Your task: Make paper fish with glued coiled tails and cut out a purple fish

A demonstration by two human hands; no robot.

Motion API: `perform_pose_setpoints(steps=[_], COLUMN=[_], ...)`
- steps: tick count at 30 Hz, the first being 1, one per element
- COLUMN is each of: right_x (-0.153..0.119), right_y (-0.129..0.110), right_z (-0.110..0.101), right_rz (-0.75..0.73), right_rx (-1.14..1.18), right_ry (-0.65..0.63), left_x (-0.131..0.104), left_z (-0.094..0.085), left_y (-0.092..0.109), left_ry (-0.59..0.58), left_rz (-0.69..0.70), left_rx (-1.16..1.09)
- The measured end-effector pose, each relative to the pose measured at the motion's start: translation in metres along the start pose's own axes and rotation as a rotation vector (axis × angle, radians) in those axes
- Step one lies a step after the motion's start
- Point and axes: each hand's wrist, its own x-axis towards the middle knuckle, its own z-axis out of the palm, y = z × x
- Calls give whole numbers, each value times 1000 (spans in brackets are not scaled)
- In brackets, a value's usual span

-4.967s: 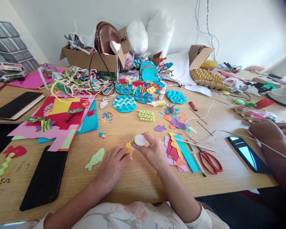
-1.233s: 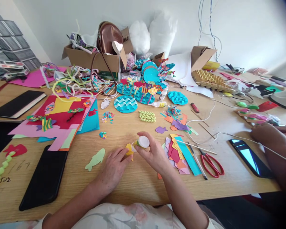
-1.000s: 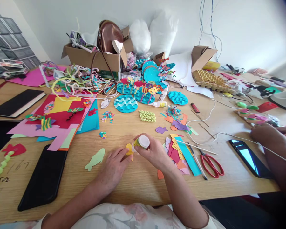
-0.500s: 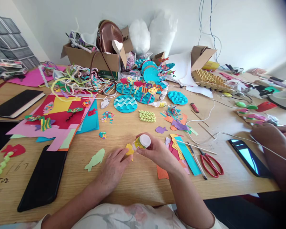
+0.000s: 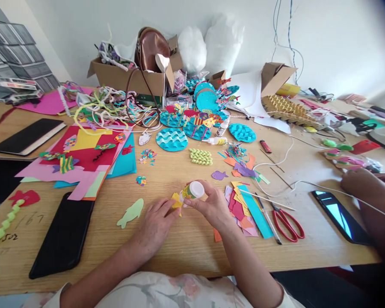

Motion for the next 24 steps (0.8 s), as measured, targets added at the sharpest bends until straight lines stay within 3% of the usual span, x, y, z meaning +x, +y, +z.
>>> perform_pose_setpoints(steps=[14, 24], right_x=[2, 2], right_y=[1, 3], right_z=[6, 11], right_rz=[58, -5], right_rx=[153, 115], right_ry=[40, 101], left_x=[1, -1], left_z=[-2, -1], left_y=[1, 1], left_ry=[0, -31], left_rz=[-7, -29], left_rx=[47, 15])
